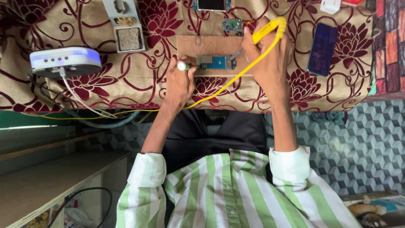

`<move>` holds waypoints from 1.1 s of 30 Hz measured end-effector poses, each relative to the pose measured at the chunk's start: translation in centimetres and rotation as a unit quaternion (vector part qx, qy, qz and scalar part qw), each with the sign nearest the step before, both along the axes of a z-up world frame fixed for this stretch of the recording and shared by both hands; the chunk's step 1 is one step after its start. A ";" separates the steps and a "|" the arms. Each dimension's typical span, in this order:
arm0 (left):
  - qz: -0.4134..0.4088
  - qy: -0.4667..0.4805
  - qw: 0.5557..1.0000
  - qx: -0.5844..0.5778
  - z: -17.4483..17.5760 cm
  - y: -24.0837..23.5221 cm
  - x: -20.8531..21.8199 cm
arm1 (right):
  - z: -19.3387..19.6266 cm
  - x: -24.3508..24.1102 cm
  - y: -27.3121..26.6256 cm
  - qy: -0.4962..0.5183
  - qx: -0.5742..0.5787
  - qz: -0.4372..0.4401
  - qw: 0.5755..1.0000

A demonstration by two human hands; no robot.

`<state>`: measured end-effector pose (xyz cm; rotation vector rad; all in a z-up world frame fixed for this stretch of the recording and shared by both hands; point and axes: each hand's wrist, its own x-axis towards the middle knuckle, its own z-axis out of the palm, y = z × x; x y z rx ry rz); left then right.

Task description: The person uses a soldering iron and solder wire to apply solder to a blue circuit board placed on a wooden board. They repeatedly dip the soldering iron tip into a small container of flux or solder and then apply it to various points on the board while holding the board steady with the other hand.

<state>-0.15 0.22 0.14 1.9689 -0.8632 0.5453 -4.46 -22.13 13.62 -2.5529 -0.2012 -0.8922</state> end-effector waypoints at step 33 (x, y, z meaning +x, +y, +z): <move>0.021 0.035 0.999 0.026 -1.1 -0.1 0.1 | 0.1 0.4 0.2 0.140 0.187 -0.065 0.970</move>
